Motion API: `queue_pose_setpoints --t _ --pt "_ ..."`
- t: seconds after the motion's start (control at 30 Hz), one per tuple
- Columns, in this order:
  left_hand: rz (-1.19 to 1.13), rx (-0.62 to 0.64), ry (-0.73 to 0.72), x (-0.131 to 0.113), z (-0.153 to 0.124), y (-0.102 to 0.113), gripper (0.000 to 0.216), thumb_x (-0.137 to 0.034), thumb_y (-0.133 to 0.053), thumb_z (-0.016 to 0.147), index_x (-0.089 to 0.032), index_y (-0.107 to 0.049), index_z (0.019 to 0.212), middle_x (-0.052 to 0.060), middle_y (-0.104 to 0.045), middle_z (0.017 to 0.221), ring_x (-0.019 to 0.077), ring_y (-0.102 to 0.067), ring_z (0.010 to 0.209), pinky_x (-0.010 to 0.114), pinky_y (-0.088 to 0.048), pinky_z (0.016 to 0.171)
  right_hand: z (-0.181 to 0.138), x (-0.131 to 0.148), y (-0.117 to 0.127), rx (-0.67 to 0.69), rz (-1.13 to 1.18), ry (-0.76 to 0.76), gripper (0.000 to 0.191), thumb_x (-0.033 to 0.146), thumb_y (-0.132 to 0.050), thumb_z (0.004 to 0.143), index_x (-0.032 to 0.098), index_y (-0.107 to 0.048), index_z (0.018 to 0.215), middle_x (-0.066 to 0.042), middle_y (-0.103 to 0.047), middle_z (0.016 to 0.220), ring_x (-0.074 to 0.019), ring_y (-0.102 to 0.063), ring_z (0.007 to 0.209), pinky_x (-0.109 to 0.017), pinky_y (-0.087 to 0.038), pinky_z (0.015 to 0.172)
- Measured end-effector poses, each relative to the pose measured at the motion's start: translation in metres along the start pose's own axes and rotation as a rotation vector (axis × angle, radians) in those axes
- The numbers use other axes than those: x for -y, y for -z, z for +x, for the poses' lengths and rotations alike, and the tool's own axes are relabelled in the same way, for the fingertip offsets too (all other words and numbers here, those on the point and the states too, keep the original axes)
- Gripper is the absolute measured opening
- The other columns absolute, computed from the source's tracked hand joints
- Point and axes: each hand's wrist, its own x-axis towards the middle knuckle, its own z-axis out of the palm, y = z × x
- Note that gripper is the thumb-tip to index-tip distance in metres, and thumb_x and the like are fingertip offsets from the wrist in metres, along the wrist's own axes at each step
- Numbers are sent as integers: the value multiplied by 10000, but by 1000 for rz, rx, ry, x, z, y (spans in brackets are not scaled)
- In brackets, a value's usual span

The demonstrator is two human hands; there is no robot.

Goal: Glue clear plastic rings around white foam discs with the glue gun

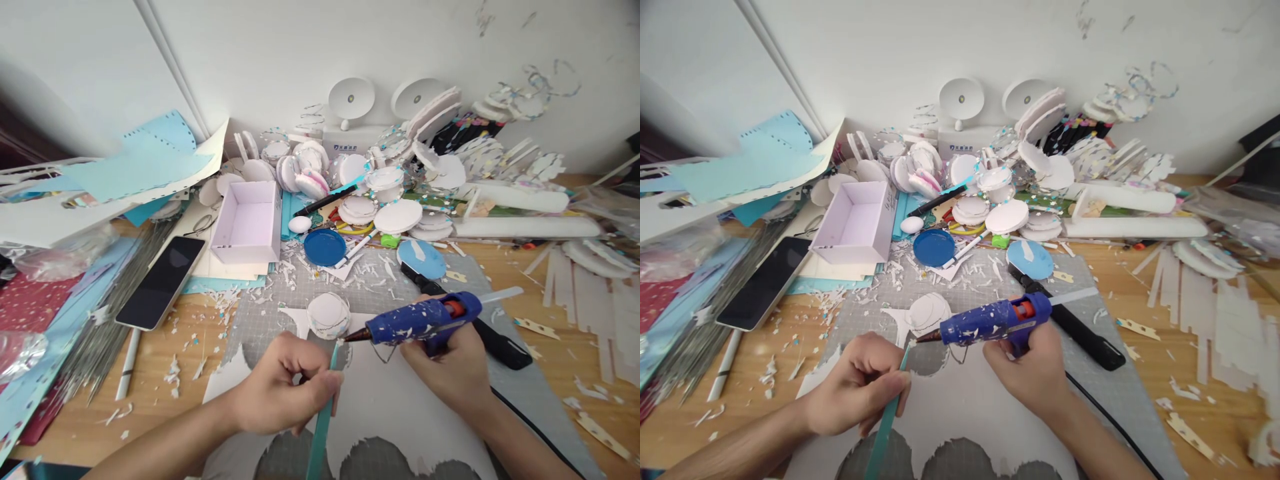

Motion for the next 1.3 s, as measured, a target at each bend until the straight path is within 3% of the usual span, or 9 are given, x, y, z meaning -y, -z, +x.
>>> queue_pose_setpoints --t 0.4,0.6,0.7,0.87,0.97,1.07,1.13,1.23,1.3 --pt "-25 -5 -21 2 1 0 498 -525 -496 862 -144 -525 543 -32 -407 335 60 -378 276 148 -256 299 -2 -1 -1 31 -3 -14 229 145 -595 680 206 -542 894 63 -555 509 -130 -555 416 -203 -465 391" --pt "-15 -1 -48 3 1 1 532 -548 -488 867 -133 -548 539 -32 -405 325 57 -381 276 146 -267 308 0 1 -1 14 -47 56 204 185 -633 668 193 -542 850 22 -599 674 -85 -524 411 -191 -450 383" --pt "-37 3 -56 4 1 2 535 -556 -485 870 -130 -558 555 -33 -410 324 58 -388 284 144 -276 318 0 -1 1 5 -78 12 208 210 -634 665 196 -544 852 31 -591 647 -89 -517 404 -199 -443 382" --pt "-134 41 -31 4 0 2 545 -597 -494 849 -136 -551 565 -48 -383 305 50 -344 258 148 -258 308 10 -6 23 -209 -209 -136 170 275 -684 661 216 -541 732 16 -556 544 -140 -531 408 -266 -458 418" --pt "-210 59 -24 5 0 2 535 -600 -520 834 -137 -552 566 -53 -380 300 49 -323 238 155 -251 294 20 -23 49 -386 -346 -347 287 344 -737 637 246 -479 560 -30 -512 474 -192 -545 424 -329 -418 420" --pt "-272 64 -18 6 0 3 526 -590 -547 822 -134 -561 559 -54 -381 293 50 -319 230 157 -251 290 24 -60 77 -535 -457 -449 326 396 -782 554 267 -500 655 -114 -609 646 -327 -665 706 -400 -406 507" --pt "-301 59 -16 7 0 3 523 -580 -558 821 -130 -567 556 -56 -378 284 49 -319 227 156 -256 293 22 -88 90 -543 -507 -523 410 394 -803 500 287 -453 686 -136 -612 699 -383 -664 837 -408 -362 487" --pt "-323 59 -16 8 0 3 515 -569 -571 819 -125 -575 556 -58 -378 274 49 -319 221 155 -262 297 14 -117 98 -462 -493 -692 513 404 -816 482 310 -343 658 -22 -469 510 -291 -618 524 -387 -312 414" --pt "-330 62 -19 8 0 3 506 -558 -576 819 -125 -578 558 -58 -379 271 50 -320 219 157 -265 298 8 -125 97 -356 -464 -688 503 442 -803 527 307 -332 645 38 -381 463 -191 -477 346 -366 -296 382"
